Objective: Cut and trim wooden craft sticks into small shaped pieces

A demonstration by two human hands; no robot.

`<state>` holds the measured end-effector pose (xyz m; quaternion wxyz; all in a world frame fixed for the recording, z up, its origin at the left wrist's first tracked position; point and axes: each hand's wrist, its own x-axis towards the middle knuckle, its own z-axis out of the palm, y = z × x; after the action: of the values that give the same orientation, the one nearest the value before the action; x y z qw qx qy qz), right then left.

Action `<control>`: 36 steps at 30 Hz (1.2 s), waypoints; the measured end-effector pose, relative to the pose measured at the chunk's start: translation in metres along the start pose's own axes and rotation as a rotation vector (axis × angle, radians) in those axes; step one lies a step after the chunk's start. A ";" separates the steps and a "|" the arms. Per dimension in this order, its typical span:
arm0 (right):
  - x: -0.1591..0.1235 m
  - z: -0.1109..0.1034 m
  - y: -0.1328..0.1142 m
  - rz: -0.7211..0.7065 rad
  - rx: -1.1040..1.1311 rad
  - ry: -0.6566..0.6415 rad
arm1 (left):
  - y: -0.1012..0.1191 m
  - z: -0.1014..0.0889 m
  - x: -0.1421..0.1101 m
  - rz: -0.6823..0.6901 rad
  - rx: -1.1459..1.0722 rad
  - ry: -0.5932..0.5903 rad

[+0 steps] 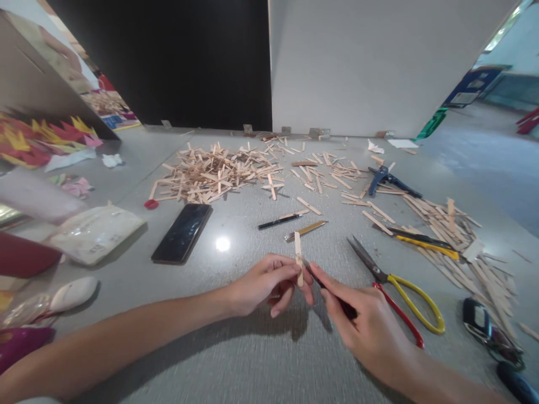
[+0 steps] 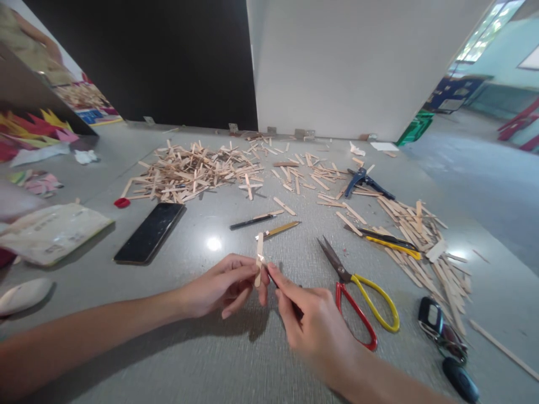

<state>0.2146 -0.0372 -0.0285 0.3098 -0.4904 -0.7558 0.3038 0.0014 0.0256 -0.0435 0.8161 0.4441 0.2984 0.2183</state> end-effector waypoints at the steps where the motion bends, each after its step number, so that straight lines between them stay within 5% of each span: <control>1: 0.000 0.000 0.000 -0.008 -0.016 0.006 | 0.000 -0.001 0.000 0.003 -0.008 -0.006; 9: -0.005 0.004 0.010 -0.192 -0.191 0.085 | 0.004 -0.006 0.001 -0.024 -0.015 -0.064; 16: -0.003 0.007 0.002 -0.030 -0.019 0.076 | 0.006 -0.003 -0.001 0.025 0.116 -0.020; 22: -0.002 0.004 0.003 -0.030 0.000 0.077 | 0.009 -0.002 -0.002 0.128 0.272 0.044; 28: 0.000 -0.001 0.010 -0.003 -0.059 0.068 | 0.005 0.001 0.002 0.172 0.141 0.203; 36: 0.000 0.006 0.013 -0.124 -0.058 0.111 | 0.002 0.007 0.001 0.196 -0.015 0.190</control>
<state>0.2170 -0.0337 -0.0425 0.3550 -0.4676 -0.7749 0.2343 0.0065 0.0237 -0.0389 0.7623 0.4423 0.3279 0.3404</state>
